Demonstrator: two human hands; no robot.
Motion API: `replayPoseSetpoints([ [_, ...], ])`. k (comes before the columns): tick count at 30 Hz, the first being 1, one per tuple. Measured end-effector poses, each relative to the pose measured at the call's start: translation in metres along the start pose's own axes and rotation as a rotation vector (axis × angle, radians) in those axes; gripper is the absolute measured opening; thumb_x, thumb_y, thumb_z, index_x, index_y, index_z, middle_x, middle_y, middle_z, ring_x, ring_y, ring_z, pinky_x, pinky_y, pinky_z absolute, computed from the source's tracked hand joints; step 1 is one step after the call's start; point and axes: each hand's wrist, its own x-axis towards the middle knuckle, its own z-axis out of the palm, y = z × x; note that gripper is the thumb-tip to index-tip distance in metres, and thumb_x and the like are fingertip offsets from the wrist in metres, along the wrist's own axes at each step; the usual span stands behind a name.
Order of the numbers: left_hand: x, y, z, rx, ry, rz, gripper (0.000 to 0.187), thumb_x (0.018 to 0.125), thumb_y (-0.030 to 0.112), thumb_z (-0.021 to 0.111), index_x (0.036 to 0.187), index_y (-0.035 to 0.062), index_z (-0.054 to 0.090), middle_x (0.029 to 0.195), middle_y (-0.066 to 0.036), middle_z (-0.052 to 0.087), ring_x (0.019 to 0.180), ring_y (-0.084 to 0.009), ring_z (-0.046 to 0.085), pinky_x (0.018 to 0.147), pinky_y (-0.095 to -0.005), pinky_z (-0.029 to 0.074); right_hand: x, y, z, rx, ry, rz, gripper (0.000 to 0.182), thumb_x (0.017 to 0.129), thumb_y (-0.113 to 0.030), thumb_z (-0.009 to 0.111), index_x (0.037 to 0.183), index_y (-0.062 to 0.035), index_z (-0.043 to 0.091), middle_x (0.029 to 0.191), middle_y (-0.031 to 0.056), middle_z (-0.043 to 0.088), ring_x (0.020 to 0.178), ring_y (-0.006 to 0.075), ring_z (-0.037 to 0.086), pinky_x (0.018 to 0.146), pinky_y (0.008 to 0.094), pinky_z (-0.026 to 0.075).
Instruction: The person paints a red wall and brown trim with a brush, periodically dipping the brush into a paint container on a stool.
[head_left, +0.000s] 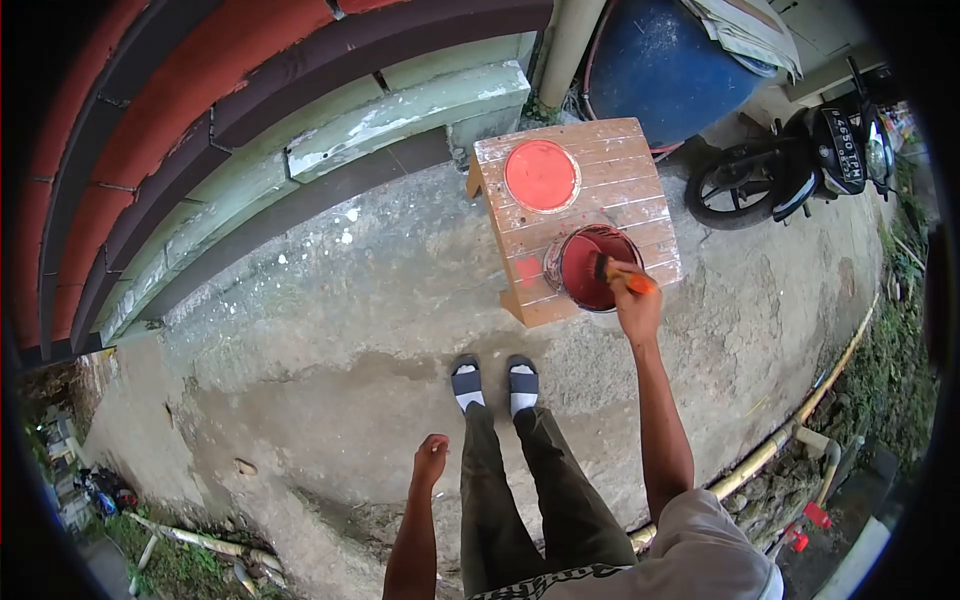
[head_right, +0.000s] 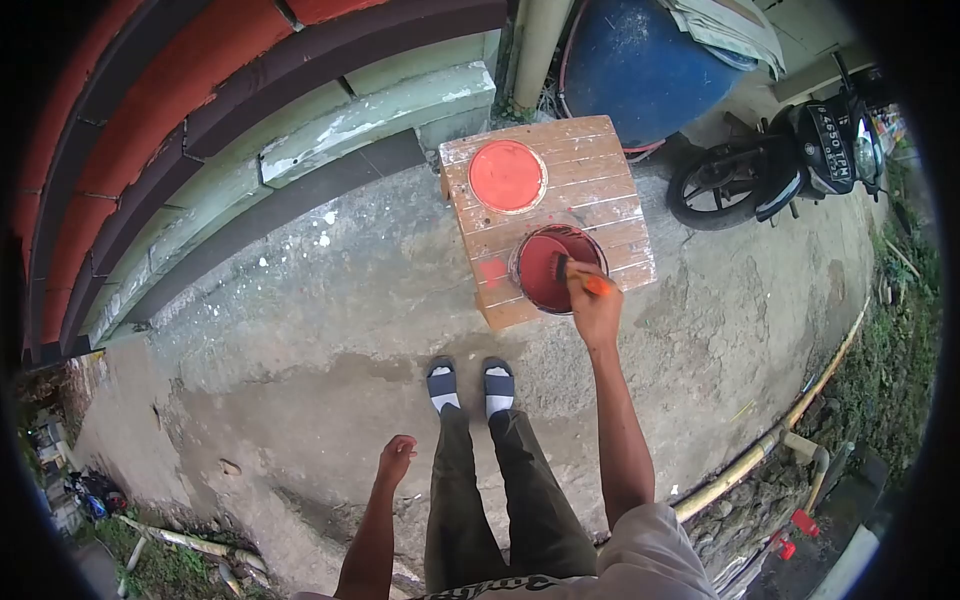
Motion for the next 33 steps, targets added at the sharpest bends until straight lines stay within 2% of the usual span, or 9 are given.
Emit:
replayPoseSetpoints([
  [3,-0.007,0.006,0.006,0.009,-0.027,-0.042,0.016,0.101,0.014,0.061,0.11,0.0035,0.069,0.101,-0.011,0.075,0.087,-0.0209,0.075,0.078,-0.0331,0.059,0.01,0.006,0.018,-0.18,-0.107,0.005,0.02,0.09,-0.004,0.07,0.109,-0.0011,0.076,0.1,0.016,0.079,0.094,0.0245,0.078,0.085,0.035,0.059],
  [4,-0.008,0.006,0.007,0.013,-0.029,-0.082,0.018,0.1,0.017,0.062,0.111,0.0054,0.069,0.103,-0.012,0.076,0.091,-0.0246,0.076,0.08,-0.0361,0.059,0.014,0.01,0.024,-0.182,-0.106,0.019,0.02,0.089,-0.005,0.071,0.108,-0.0028,0.077,0.1,0.0177,0.079,0.095,0.03,0.078,0.085,0.0355,0.059],
  [8,-0.022,0.019,0.006,0.395,-0.021,0.01,0.023,0.097,0.026,0.065,0.113,0.0112,0.07,0.108,-0.013,0.078,0.098,-0.0331,0.075,0.087,-0.0419,0.057,0.026,0.026,0.034,-0.215,-0.093,0.042,0.021,0.088,-0.007,0.072,0.109,-0.004,0.077,0.099,0.0185,0.079,0.094,0.0317,0.078,0.085,0.0375,0.059],
  [16,-0.033,0.014,0.003,0.439,-0.005,-0.019,0.023,0.097,0.026,0.065,0.113,0.0117,0.07,0.108,-0.013,0.078,0.1,-0.0352,0.075,0.088,-0.0435,0.058,0.032,0.038,0.042,-0.359,-0.074,0.064,0.021,0.086,-0.019,0.077,0.105,-0.01,0.079,0.098,0.024,0.076,0.097,0.0426,0.074,0.087,0.0466,0.058],
  [22,-0.03,0.011,0.002,0.377,0.009,-0.046,0.022,0.097,0.026,0.064,0.113,0.0116,0.069,0.108,-0.014,0.078,0.1,-0.0353,0.074,0.087,-0.0435,0.057,0.031,0.041,0.049,-0.508,-0.076,0.088,0.023,0.087,-0.024,0.077,0.105,-0.0111,0.079,0.094,0.0245,0.076,0.093,0.0451,0.073,0.084,0.0509,0.058],
  [28,-0.032,0.019,0.004,0.368,0.027,-0.006,0.022,0.097,0.026,0.064,0.112,0.0111,0.069,0.108,-0.014,0.078,0.099,-0.035,0.075,0.086,-0.043,0.058,0.025,0.024,0.049,-0.482,-0.05,0.042,0.023,0.087,-0.025,0.078,0.102,-0.0075,0.079,0.093,0.0231,0.076,0.091,0.0423,0.075,0.082,0.0477,0.059],
  [31,-0.032,0.02,0.004,0.363,0.031,0.0,0.021,0.097,0.025,0.064,0.112,0.0113,0.07,0.107,-0.014,0.078,0.097,-0.0342,0.075,0.085,-0.0425,0.058,0.028,0.025,0.049,-0.192,0.024,0.026,0.022,0.089,-0.022,0.076,0.102,-0.0037,0.079,0.089,0.0188,0.078,0.087,0.0334,0.078,0.079,0.0418,0.059],
  [32,-0.033,0.019,0.004,0.363,0.034,-0.003,0.021,0.097,0.025,0.064,0.112,0.0114,0.07,0.107,-0.014,0.078,0.097,-0.0339,0.076,0.085,-0.0424,0.058,0.026,0.023,0.043,-0.142,0.017,0.139,0.019,0.092,-0.018,0.073,0.101,-0.0021,0.079,0.085,0.0119,0.078,0.083,0.0222,0.077,0.072,0.0345,0.059],
  [33,-0.036,0.018,0.004,0.363,0.025,-0.016,0.022,0.097,0.025,0.064,0.112,0.0113,0.07,0.107,-0.014,0.078,0.096,-0.0337,0.076,0.085,-0.0423,0.058,0.023,0.016,0.037,-0.058,0.032,0.184,0.019,0.093,-0.018,0.073,0.102,-0.0025,0.079,0.087,0.0108,0.077,0.083,0.0205,0.077,0.071,0.0329,0.059],
])
